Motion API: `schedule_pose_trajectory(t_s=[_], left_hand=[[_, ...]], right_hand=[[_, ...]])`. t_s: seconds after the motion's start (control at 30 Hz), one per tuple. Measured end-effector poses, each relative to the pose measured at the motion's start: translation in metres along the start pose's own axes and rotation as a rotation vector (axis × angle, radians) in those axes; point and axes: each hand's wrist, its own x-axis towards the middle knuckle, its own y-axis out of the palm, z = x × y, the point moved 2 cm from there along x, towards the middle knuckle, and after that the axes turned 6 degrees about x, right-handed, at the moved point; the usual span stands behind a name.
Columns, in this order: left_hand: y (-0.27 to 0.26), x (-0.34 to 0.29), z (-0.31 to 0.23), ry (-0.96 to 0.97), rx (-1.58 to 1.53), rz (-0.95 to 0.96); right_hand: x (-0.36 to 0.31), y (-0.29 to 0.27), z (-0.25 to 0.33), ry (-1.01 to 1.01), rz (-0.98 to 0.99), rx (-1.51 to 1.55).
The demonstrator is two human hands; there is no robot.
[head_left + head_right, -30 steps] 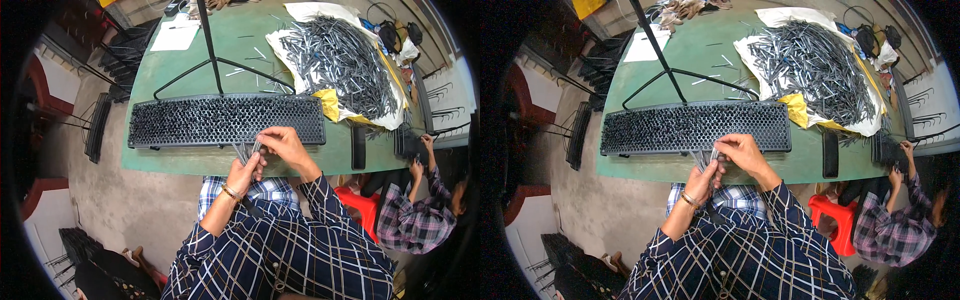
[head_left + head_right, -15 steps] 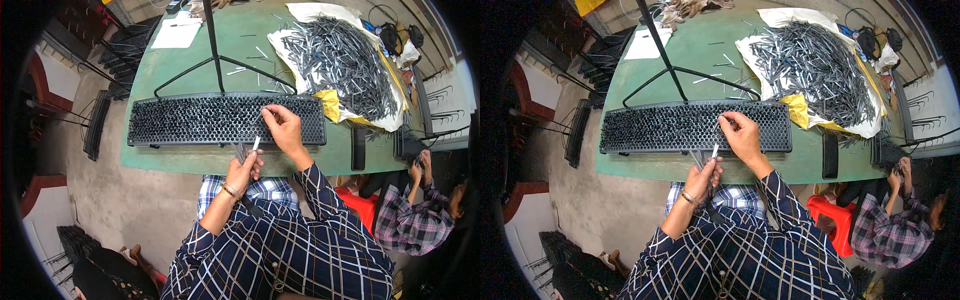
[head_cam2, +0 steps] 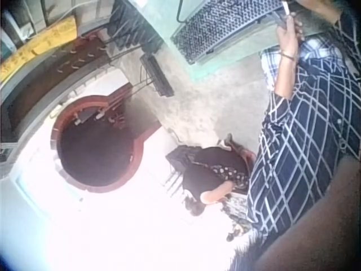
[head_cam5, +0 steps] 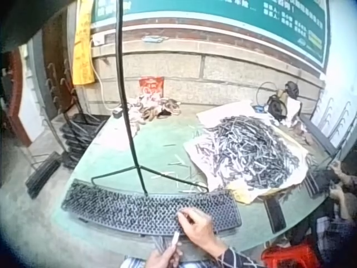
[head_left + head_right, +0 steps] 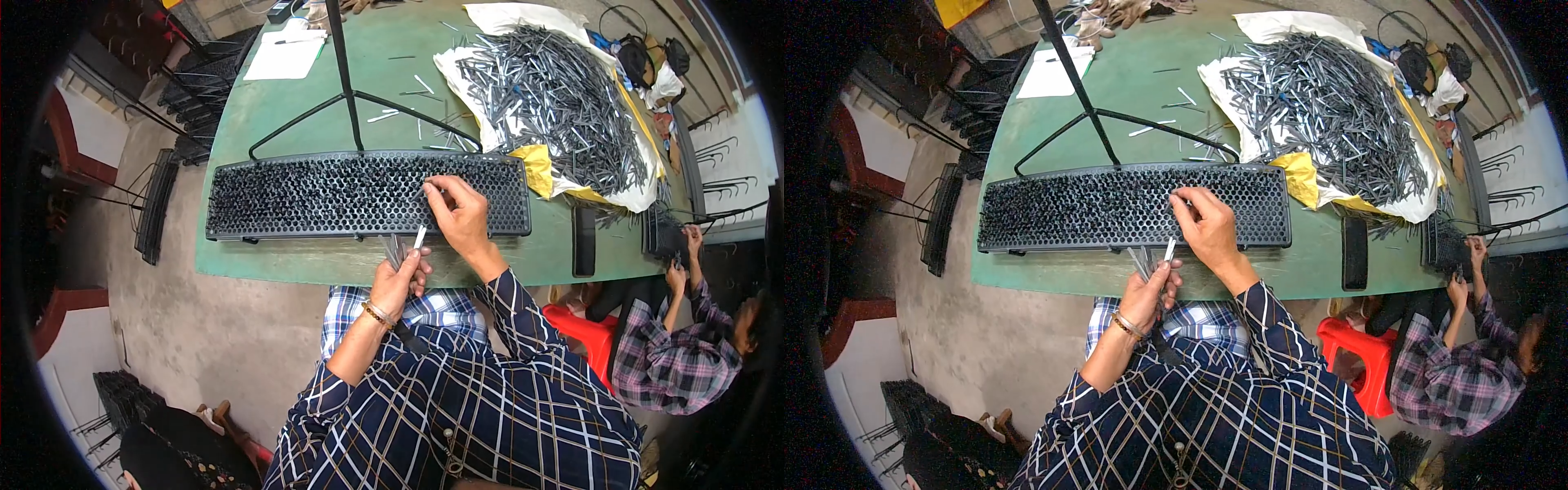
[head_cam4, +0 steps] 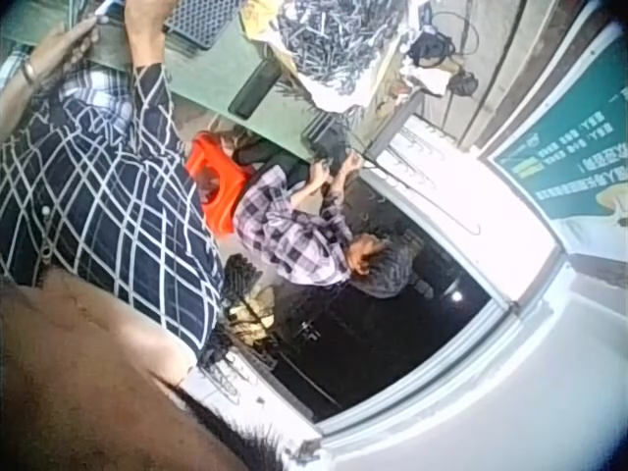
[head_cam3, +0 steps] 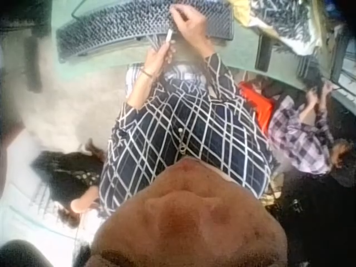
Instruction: Sorting and inserting small metal pins into a perforated grid plate on a workbench.
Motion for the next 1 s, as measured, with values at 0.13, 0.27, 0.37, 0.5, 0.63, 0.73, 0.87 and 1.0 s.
schedule_pose_trajectory(t_s=[0.13, 0.27, 0.37, 0.5, 0.63, 0.73, 0.87, 1.0], left_hand=[[-0.001, 0.0, 0.001, -0.001, 0.004, -0.018], [-0.001, -0.001, 0.001, -0.003, 0.013, -0.032], [-0.002, 0.0, 0.001, -0.009, -0.003, -0.027], [-0.001, -0.001, 0.001, -0.012, 0.0, -0.025], [0.0, -0.002, -0.001, -0.014, -0.006, -0.028], [0.0, -0.002, 0.0, -0.018, -0.018, -0.021], [0.002, -0.002, 0.0, -0.029, -0.014, -0.032], [0.003, -0.002, -0.001, -0.037, -0.018, -0.023]], right_hand=[[0.002, -0.001, 0.009, -0.116, 0.098, -0.079], [0.001, 0.0, 0.0, -0.214, 0.102, -0.108], [0.0, 0.002, -0.002, -0.181, 0.14, -0.111], [-0.002, 0.005, -0.006, -0.147, 0.126, -0.096], [-0.002, 0.003, 0.001, -0.018, 0.138, -0.102], [-0.003, 0.003, -0.001, -0.008, 0.13, -0.093], [-0.007, 0.012, -0.002, -0.07, 0.13, -0.109], [-0.005, 0.01, -0.001, -0.116, 0.123, -0.156]])
